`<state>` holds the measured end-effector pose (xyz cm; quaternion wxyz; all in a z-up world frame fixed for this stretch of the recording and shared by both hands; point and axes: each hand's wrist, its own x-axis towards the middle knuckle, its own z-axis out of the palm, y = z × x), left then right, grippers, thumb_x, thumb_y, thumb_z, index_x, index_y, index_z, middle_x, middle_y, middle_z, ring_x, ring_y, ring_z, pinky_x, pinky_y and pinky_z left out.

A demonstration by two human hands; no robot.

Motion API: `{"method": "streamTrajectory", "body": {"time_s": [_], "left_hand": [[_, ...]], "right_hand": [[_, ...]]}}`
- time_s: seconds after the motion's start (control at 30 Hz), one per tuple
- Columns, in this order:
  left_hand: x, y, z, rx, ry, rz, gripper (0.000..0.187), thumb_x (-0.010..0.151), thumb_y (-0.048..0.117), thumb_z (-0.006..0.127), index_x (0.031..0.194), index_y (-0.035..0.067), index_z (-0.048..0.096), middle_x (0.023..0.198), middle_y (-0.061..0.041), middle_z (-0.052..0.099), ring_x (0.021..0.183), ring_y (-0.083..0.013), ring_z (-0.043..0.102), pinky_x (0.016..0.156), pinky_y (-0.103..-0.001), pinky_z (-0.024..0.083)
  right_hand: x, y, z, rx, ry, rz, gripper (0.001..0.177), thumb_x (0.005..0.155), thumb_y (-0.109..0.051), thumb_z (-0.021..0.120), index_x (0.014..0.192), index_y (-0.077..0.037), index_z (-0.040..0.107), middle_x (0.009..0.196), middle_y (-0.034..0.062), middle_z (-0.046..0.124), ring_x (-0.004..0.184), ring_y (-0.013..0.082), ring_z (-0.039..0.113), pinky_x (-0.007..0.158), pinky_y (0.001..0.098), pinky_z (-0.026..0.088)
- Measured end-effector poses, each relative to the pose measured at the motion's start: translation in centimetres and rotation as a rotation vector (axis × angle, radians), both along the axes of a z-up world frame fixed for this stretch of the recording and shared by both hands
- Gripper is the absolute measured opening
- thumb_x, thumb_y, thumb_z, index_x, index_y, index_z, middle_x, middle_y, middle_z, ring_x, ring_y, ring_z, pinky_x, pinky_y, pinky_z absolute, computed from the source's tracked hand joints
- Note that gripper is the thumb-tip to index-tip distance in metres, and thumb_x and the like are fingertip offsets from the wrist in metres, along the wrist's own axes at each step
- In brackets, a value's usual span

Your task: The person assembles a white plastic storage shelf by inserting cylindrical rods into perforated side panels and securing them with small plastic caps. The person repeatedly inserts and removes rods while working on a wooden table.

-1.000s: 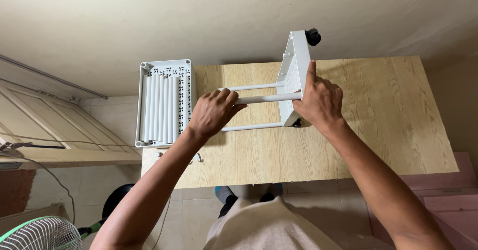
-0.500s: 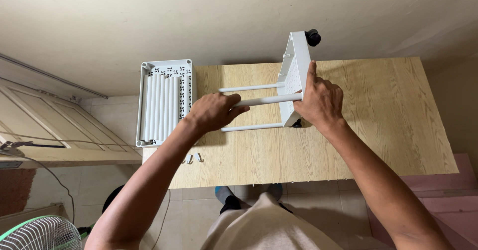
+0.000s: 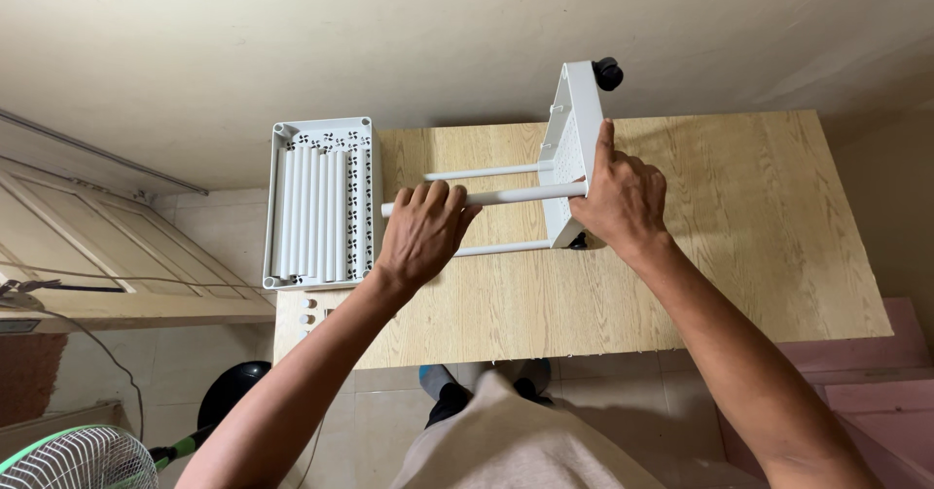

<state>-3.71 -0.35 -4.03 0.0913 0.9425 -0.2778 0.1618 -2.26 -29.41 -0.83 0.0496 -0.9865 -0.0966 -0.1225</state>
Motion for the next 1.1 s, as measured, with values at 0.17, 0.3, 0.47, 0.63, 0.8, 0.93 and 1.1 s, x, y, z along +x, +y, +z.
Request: {"method": "streamTrajectory", "body": {"time_s": [0.17, 0.3, 0.47, 0.63, 0.8, 0.93, 1.1], "left_hand": [[0.8, -0.3, -0.2, 0.023, 0.091, 0.024, 0.057, 0.100, 0.063, 0.043, 0.081, 0.011, 0.057, 0.064, -0.004, 0.057, 0.051, -0.0164, 0.054, 0.047, -0.035, 0.047], [1.6, 0.2, 1.0, 0.075, 0.372, 0.010, 0.060, 0.103, 0.064, 0.039, 0.076, 0.012, 0.054, 0.054, -0.001, 0.050, 0.039, -0.0136, 0.038, 0.033, -0.033, 0.034], [2.8, 2.5, 2.8, 0.022, 0.492, -0.016, 0.062, 0.102, 0.065, 0.041, 0.073, 0.013, 0.058, 0.048, 0.002, 0.047, 0.036, -0.0081, 0.033, 0.036, -0.030, 0.031], [2.5, 4.2, 1.8, -0.137, 0.442, -0.050, 0.048, 0.102, 0.054, 0.045, 0.093, 0.008, 0.060, 0.050, 0.004, 0.049, 0.035, -0.0095, 0.034, 0.032, -0.029, 0.033], [1.0, 6.0, -3.6, -0.556, 0.529, 0.003, 0.031, 0.109, 0.035, 0.040, 0.103, 0.007, 0.053, 0.064, -0.007, 0.057, 0.045, -0.0154, 0.043, 0.039, -0.030, 0.040], [0.0, 8.4, -7.1, -0.747, 0.491, 0.355, 0.030, 0.108, 0.031, 0.051, 0.104, 0.001, 0.054, 0.069, -0.018, 0.062, 0.059, -0.0308, 0.058, 0.056, -0.044, 0.045], [-0.1, 10.8, -10.2, -0.694, 0.387, 0.702, 0.040, 0.103, 0.036, 0.057, 0.100, -0.002, 0.067, 0.090, -0.024, 0.067, 0.080, -0.0419, 0.063, 0.074, -0.051, 0.049]], "right_hand": [[-0.1, 0.0, 0.1, -0.028, -0.008, 0.005, 0.097, 0.067, -0.019, 0.085, 0.142, 0.023, 0.041, 0.065, 0.0155, 0.065, 0.046, 0.0221, 0.062, 0.038, 0.0333, 0.047], [0.0, -0.1, 0.0, -0.028, -0.007, 0.000, 0.094, 0.069, -0.019, 0.083, 0.142, 0.023, 0.040, 0.064, 0.0157, 0.064, 0.045, 0.0220, 0.061, 0.037, 0.0329, 0.046], [0.0, -0.2, -0.4, -0.027, -0.027, 0.017, 0.089, 0.075, -0.022, 0.080, 0.141, 0.023, 0.042, 0.062, 0.0142, 0.063, 0.042, 0.0199, 0.059, 0.035, 0.0318, 0.044], [0.1, 0.0, -0.4, -0.052, 0.005, -0.006, 0.081, 0.083, -0.024, 0.073, 0.142, 0.021, 0.043, 0.054, 0.0080, 0.060, 0.036, 0.0170, 0.053, 0.031, 0.0320, 0.040], [0.0, 0.0, -0.3, -0.082, -0.043, 0.012, 0.080, 0.083, -0.024, 0.071, 0.143, 0.021, 0.044, 0.056, 0.0083, 0.060, 0.036, 0.0158, 0.052, 0.030, 0.0315, 0.039], [-0.1, 0.2, -0.1, -0.089, -0.022, -0.015, 0.081, 0.082, -0.026, 0.071, 0.144, 0.020, 0.044, 0.060, 0.0128, 0.064, 0.039, 0.0194, 0.055, 0.032, 0.0338, 0.043], [-0.3, 0.5, 0.6, -0.112, -0.066, -0.001, 0.081, 0.081, -0.026, 0.070, 0.143, 0.021, 0.046, 0.065, 0.0168, 0.067, 0.044, 0.0217, 0.059, 0.036, 0.0350, 0.046]]}}
